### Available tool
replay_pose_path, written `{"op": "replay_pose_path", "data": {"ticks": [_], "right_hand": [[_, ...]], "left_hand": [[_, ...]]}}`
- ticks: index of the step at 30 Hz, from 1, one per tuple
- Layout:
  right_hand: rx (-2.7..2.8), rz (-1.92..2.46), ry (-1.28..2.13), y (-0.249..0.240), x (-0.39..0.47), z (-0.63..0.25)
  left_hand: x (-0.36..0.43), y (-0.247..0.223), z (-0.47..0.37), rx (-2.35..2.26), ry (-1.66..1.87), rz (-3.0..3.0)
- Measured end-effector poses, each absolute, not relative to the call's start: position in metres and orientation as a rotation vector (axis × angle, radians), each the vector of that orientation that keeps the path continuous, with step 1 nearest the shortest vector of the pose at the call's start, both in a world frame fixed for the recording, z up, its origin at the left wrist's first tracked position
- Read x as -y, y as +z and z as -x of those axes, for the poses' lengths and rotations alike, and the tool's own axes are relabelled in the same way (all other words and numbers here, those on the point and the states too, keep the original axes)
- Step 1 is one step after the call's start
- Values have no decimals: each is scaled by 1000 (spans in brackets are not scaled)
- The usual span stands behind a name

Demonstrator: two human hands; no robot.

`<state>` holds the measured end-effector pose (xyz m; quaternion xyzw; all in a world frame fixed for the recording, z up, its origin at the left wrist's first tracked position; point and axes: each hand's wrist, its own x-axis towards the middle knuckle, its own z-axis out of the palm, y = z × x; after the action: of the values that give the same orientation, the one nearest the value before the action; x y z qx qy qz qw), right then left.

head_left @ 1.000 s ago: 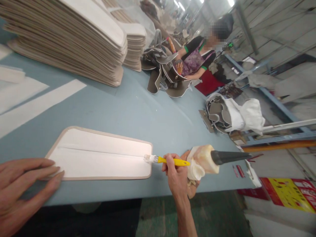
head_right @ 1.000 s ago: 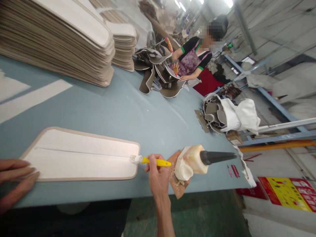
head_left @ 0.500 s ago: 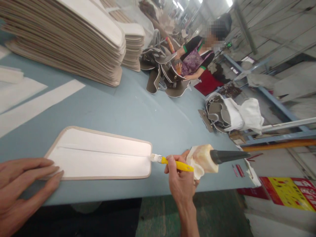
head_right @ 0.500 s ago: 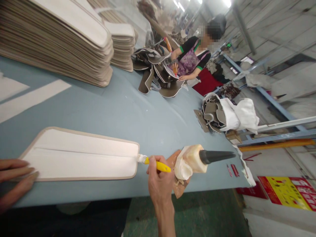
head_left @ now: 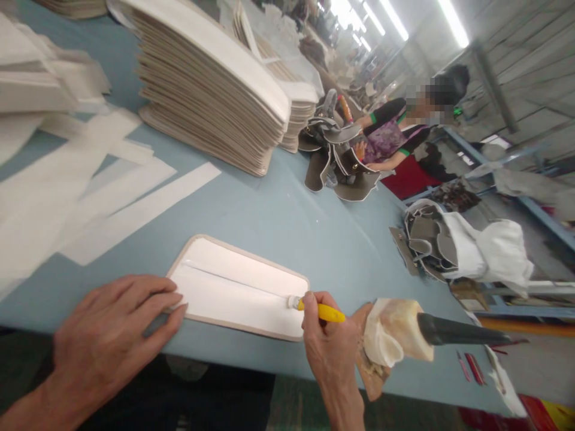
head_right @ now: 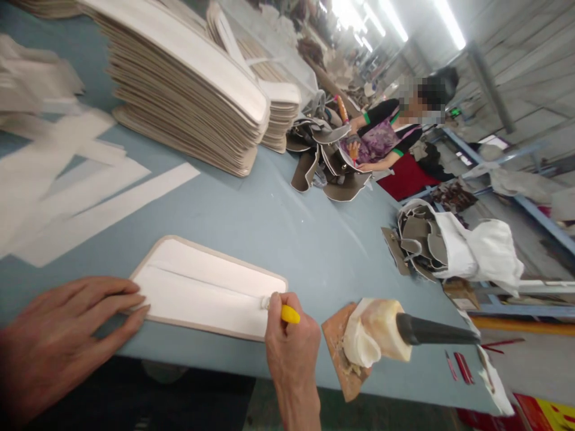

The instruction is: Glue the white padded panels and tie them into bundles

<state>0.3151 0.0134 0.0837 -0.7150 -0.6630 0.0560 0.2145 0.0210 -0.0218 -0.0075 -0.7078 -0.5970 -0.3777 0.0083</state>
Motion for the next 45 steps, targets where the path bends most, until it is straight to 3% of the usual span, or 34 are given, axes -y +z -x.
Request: {"op": "replay_pose_path", "data": {"ticks": [3,18,27,38,45], "right_hand": [[1822,1977,246,85,-17,-300],[1819,1783,610,79,-32,-207],[1551,1607,859,84,-37,-166],[1489,1535,906,63,-31,-157],[1481,1821,527,82,-13,-220]], "left_hand": [[23,-4,-21,1770,-1061,2235],[26,4,-24,1859,-1152,2199],[28,5,-25,1873,-1199,2184],[26,9,-24,1865,-1185,2199],[28,8,-25,1895,-1190,2197]]}}
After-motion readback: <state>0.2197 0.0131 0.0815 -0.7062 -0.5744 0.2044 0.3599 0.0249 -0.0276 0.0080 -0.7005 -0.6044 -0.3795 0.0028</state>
